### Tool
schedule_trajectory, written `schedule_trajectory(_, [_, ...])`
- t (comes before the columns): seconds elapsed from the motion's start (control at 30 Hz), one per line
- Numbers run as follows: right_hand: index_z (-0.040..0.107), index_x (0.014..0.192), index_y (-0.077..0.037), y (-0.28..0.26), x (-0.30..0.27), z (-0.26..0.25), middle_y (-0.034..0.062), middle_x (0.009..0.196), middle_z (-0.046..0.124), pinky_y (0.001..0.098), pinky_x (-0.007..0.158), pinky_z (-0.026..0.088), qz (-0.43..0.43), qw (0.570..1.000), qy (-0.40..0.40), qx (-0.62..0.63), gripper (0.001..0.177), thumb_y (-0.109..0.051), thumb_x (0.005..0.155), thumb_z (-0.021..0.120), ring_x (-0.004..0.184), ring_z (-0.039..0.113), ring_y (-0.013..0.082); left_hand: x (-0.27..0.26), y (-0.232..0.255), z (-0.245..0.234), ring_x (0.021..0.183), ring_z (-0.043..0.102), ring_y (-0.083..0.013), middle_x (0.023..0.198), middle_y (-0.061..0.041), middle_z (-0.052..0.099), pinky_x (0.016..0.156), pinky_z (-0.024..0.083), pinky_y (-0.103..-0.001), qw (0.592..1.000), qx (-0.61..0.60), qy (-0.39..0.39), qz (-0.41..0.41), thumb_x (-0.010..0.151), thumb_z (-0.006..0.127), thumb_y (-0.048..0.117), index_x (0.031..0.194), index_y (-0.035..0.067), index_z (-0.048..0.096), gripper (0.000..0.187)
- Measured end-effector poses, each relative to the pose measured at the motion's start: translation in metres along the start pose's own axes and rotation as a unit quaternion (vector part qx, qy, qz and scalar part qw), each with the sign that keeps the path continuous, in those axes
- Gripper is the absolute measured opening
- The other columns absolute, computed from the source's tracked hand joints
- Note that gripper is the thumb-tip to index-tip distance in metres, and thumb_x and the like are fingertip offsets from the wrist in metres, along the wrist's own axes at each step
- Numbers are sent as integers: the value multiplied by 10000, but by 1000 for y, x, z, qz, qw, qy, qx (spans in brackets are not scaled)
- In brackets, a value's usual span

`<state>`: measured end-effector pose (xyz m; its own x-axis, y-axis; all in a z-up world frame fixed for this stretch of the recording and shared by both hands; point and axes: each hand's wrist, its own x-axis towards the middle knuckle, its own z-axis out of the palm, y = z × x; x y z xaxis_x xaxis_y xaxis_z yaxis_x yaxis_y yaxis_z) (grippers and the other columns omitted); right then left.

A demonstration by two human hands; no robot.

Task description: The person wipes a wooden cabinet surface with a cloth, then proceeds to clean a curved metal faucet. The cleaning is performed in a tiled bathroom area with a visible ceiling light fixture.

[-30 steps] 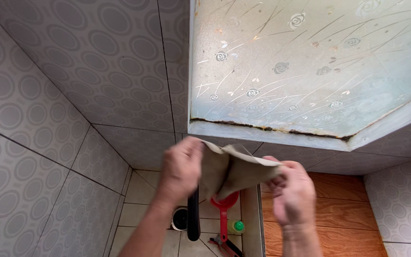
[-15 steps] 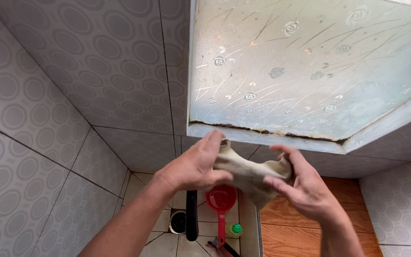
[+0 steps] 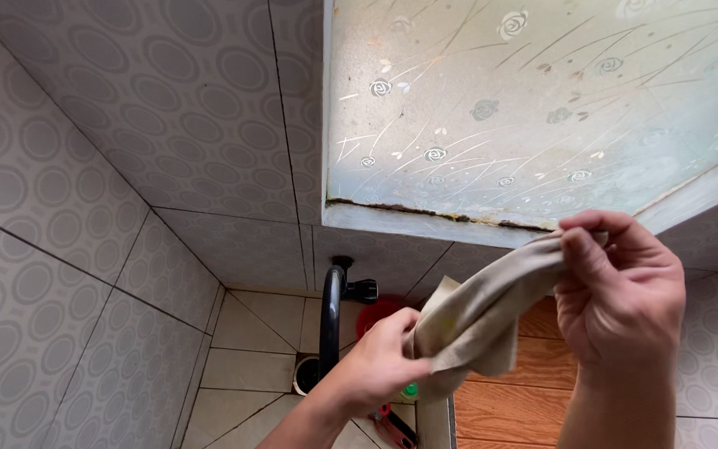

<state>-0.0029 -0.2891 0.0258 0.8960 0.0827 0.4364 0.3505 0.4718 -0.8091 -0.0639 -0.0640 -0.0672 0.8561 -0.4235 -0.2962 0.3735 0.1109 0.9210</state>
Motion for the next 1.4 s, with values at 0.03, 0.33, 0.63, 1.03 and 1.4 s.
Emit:
schedule_trajectory(0.03, [711,1109,94,2,5,-4,175,960,707,297,845,635,-1,999,39,-6,82,48,1087,646,910,726,205,-7,-2,-5,1015,727,-202,1161,-194,743,878,578,-332,996,-83,-20,-1,851,748,95,1307,-8,541,512])
schedule_trajectory(0.33, [738,1169,19,33,-23,-60,123,926,697,274,708,542,91,943,34,-317,195,-89,1053,625,814,614,164,-62,15,-42,1161,702,-191,1276,-138,719,989,531,-349,972,193,110,73,1016,478,142,1441,35,509,440])
schedule_trajectory(0.63, [806,1152,-248,27,-5,-23,3,1005,583,298,771,612,249,662,-257,-659,290,-294,872,747,913,604,167,-51,110,-50,864,612,-184,1083,-35,574,809,568,-320,774,630,20,-53,978,614,184,1502,195,496,538])
schedule_trajectory(1.03, [696,978,-92,159,13,7,90,1012,701,418,848,566,117,758,-145,-625,151,-202,985,592,912,670,230,25,26,-169,805,714,-228,947,-91,724,741,599,-388,795,552,213,129,925,583,40,1156,117,670,258])
schedule_trajectory(1.4, [596,915,-22,256,-111,47,157,680,665,413,563,502,291,832,-102,-462,254,-235,1035,525,570,637,267,42,-103,-121,833,734,-347,913,-179,740,708,584,-474,860,377,342,36,968,590,230,1014,39,660,209])
